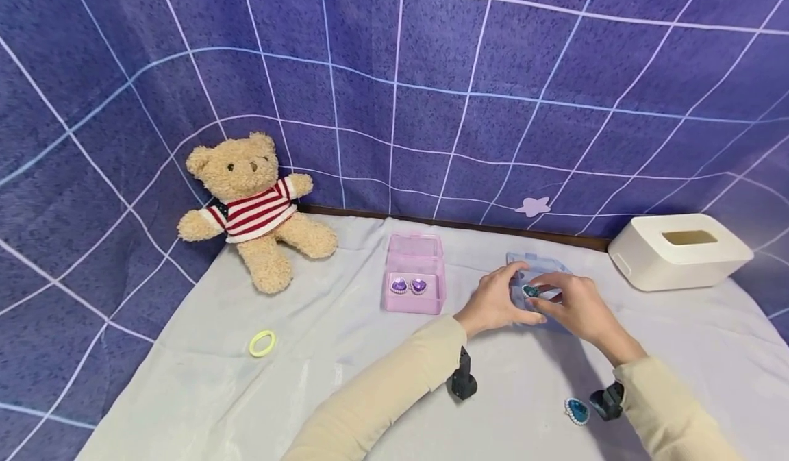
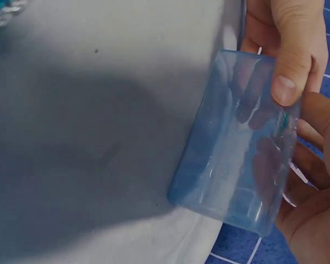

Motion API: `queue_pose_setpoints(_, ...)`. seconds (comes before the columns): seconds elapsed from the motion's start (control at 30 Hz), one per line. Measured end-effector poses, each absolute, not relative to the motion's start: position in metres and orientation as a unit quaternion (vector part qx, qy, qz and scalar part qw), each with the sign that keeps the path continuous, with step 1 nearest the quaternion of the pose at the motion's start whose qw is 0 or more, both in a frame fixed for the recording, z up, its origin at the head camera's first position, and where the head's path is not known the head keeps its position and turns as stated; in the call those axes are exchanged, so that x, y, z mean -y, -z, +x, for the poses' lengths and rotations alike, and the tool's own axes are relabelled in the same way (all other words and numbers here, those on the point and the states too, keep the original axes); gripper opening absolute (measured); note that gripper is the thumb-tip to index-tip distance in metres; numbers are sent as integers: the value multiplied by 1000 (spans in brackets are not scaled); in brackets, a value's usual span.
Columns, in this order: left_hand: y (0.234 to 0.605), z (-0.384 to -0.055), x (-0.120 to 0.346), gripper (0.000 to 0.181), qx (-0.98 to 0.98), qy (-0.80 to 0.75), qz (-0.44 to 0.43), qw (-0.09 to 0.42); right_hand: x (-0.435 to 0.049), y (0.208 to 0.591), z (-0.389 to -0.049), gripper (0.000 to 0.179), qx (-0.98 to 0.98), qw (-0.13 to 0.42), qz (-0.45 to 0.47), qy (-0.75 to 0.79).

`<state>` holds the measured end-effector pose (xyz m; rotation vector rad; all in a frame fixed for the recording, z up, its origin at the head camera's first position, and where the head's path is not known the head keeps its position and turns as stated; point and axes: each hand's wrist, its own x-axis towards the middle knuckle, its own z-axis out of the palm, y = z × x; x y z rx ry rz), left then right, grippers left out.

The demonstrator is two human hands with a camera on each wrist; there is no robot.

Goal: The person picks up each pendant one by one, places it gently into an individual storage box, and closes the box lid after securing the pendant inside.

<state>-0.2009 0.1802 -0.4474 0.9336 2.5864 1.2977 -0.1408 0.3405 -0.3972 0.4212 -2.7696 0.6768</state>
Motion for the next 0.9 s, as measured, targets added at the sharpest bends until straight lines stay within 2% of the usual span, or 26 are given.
queue_pose_setpoints(0.27,448,-200,-181,87,-847,-427,313,38,-340,400,-155,12,966,90,139,-198)
queue_pose_setpoints(0.47,448,-201,-179,85,-850,-423,311,34,-337,400,-163,13,974,59,130,-178)
queue_pose_setpoints(0.9,450,-201,-180,86,-850,-424,311,28,-335,404,-167,20,977,59,126,-159)
